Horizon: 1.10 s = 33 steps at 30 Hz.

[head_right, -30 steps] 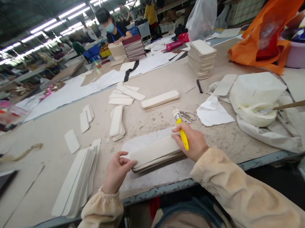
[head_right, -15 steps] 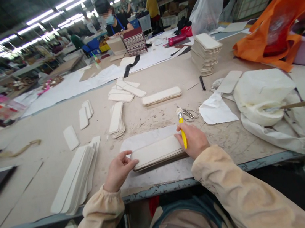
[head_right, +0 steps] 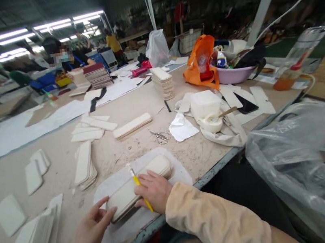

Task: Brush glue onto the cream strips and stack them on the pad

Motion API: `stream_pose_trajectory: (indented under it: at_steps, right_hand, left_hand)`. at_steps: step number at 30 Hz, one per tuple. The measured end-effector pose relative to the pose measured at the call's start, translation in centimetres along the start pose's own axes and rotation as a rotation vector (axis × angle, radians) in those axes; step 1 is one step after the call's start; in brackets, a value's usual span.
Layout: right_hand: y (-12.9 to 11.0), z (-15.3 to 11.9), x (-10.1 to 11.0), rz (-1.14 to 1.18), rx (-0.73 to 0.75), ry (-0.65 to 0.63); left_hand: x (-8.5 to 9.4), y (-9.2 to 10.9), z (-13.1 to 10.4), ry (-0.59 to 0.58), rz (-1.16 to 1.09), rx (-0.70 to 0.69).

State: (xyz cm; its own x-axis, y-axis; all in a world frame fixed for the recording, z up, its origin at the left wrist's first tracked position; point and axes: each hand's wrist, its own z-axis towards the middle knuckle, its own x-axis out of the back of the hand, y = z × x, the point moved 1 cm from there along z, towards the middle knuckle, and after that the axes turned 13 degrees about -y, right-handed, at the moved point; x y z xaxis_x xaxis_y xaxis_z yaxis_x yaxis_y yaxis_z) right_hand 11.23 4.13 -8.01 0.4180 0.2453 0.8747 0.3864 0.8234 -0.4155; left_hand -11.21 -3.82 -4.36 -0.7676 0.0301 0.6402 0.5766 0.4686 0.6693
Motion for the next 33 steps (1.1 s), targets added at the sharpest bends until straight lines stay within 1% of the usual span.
stream_pose_trajectory:
  at_steps: [5,7,10,13,17,20,23,25,27,28,31,33]
  right_hand:
    - [4.2,-2.8,2.4,-0.046,-0.167,0.070]
    - [5.6,-3.6,3.1,-0.022,-0.257,0.144]
    - [6.9,-4.0,3.3,0.083,-0.401,0.274]
    - [7.4,-4.0,2.8,0.202,-0.466,0.319]
    - [7.3,-3.8,2.7,0.247,-0.424,0.344]
    - [6.9,-3.7,2.8,0.297,-0.410,0.406]
    - [6.2,-3.5,3.1,0.436,-0.382,0.475]
    - [5.6,-3.2,3.6,0.588,-0.354,0.505]
    - [5.0,-2.5,4.7,0.777,-0.299,0.534]
    - [4.7,-2.1,5.4,0.872,-0.260,0.550]
    - [4.3,-0.9,8.6,1.092,-0.132,0.546]
    - [4.3,-0.2,10.8,1.181,-0.049,0.507]
  left_hand:
    - [0.0,0.0,-0.1,0.003,0.025,0.002]
    - [0.0,-0.1,-0.1,0.010,0.049,0.005]
    - [0.1,-0.3,0.0,0.014,0.089,-0.004]
    - [0.1,-0.2,-0.1,0.017,0.119,-0.015]
    - [0.1,-0.2,0.0,0.032,0.139,-0.039]
    - [-0.1,-0.6,0.2,0.045,0.181,-0.094]
    - [0.1,-0.9,0.3,0.106,0.242,-0.190]
    - [0.4,-0.5,0.2,0.155,0.268,-0.261]
    - [0.8,0.6,0.0,0.166,0.264,-0.308]
    - [0.9,1.5,-0.2,0.153,0.248,-0.316]
    - [0.6,4.6,-0.8,0.055,0.158,-0.322]
    - [-0.4,6.9,-1.3,-0.026,0.070,-0.340]
